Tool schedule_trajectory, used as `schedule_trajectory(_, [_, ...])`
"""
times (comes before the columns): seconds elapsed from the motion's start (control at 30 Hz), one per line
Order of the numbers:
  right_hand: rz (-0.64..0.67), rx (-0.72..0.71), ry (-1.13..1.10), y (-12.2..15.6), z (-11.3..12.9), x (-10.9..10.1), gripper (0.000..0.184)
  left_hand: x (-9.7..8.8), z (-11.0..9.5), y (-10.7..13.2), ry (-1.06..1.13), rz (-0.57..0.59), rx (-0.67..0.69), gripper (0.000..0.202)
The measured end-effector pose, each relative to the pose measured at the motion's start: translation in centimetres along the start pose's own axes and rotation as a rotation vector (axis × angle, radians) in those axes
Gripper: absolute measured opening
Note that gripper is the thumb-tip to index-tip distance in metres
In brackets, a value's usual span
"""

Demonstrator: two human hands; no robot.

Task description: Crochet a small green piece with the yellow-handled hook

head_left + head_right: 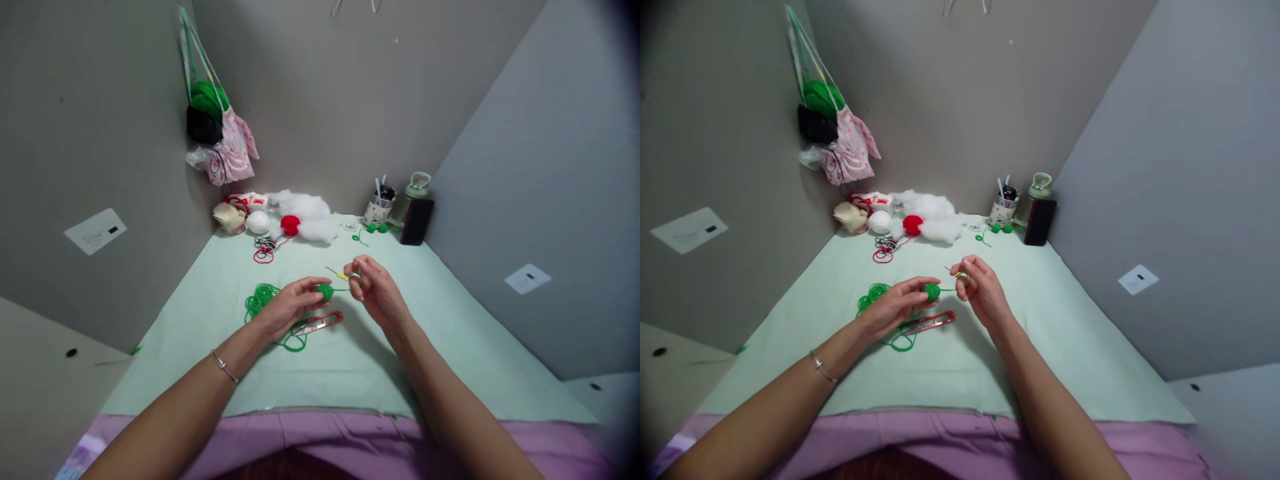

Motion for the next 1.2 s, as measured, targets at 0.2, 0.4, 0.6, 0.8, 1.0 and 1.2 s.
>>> schedule_trajectory(0.2, [0.146,0.026,0.508,0.3,-0.2,1.5,0.038,-0.1,0.4,0.0,0.067,-0.047,0.047,0.022])
schedule_trajectory(0.4, [0.295,-0.045,0.8,0.4,-1.1,3.0,0.024,0.5,0.4,-0.2,0.078,-0.002,0.049,0.036])
schedule_trajectory(0.6, [0.334,-0.086,0.726,0.4,-2.1,3.6,0.027,0.3,1.2,-0.3,0.026,-0.009,0.012,0.052])
schedule_trajectory(0.8, [0.272,0.049,0.479,0.6,-3.3,4.0,0.03,0.4,2.0,-0.6,0.019,-0.039,-0.001,0.058])
schedule_trajectory(1.0, [0.353,0.226,0.298,0.8,-4.0,4.0,0.04,0.9,2.4,-0.7,0.047,-0.022,-0.04,0.06])
schedule_trajectory(1.2, [0.303,0.19,0.35,0.8,-4.2,3.7,0.038,0.7,2.3,-0.5,0.017,-0.009,-0.014,0.059])
Point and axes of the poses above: each hand's wrist, its own y-axis away from the middle knuckle, its own x-axis out of the palm, z = x × y, the point moved 5 cm from there along -y, towards the middle knuckle, and after that the axes turned 14 degrees about z, right-handed, at the moved point
